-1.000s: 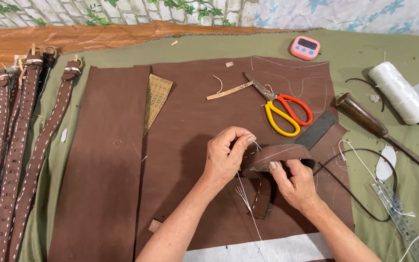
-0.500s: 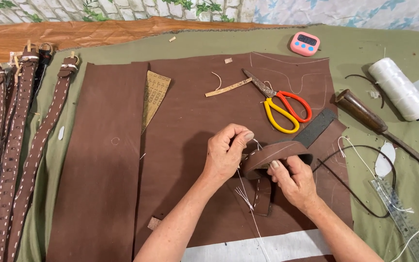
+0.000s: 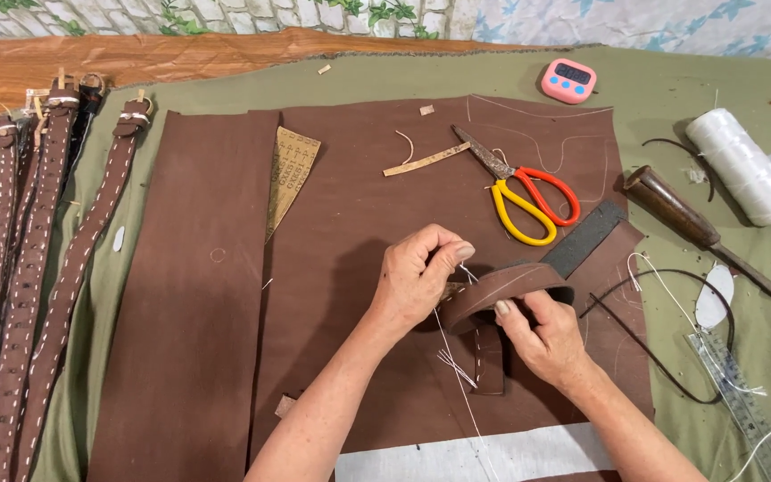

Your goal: Hand-stitching leather components using a stitching awl and thread to assemble a strap.

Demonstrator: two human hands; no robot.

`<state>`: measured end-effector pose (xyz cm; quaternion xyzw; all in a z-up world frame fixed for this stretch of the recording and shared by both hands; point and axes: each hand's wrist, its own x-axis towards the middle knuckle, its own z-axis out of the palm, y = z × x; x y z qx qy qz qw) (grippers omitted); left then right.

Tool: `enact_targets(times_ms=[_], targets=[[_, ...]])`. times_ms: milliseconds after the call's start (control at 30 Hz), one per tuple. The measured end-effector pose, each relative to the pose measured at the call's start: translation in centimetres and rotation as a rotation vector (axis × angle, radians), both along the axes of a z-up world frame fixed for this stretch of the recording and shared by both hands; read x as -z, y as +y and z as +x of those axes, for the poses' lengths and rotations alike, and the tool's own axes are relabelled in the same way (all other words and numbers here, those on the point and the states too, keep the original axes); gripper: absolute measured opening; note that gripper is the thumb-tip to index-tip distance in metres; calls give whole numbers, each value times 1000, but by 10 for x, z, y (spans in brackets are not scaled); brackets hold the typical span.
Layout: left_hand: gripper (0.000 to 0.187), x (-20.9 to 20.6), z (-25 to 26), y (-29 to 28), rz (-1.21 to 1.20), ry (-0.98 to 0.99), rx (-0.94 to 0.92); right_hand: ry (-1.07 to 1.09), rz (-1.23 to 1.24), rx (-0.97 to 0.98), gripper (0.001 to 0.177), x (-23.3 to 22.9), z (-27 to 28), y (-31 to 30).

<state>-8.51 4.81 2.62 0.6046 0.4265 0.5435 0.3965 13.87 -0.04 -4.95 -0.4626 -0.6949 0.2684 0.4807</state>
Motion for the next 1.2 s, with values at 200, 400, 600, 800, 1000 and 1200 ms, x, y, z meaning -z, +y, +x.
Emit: enact_targets(times_ms=[200, 400, 600, 800, 1000, 1200], targets=[[13, -13, 1, -6, 164, 297, -94, -205, 66, 158, 23, -19, -13, -5], [14, -2, 17, -11, 41, 68, -149, -135, 89, 247, 23, 20, 5, -4], [12, 28, 15, 1, -467, -320, 148, -33, 97, 213, 20, 57, 24, -1], [17, 44, 2, 8, -608, -387, 344, -3, 88, 147, 17, 75, 35, -1], [13, 11, -7, 0, -462, -334, 452, 49, 12, 68, 9, -9, -4, -4], [16, 19, -2, 4, -435, -360, 511, 190, -125, 17, 13, -14, -6, -7]])
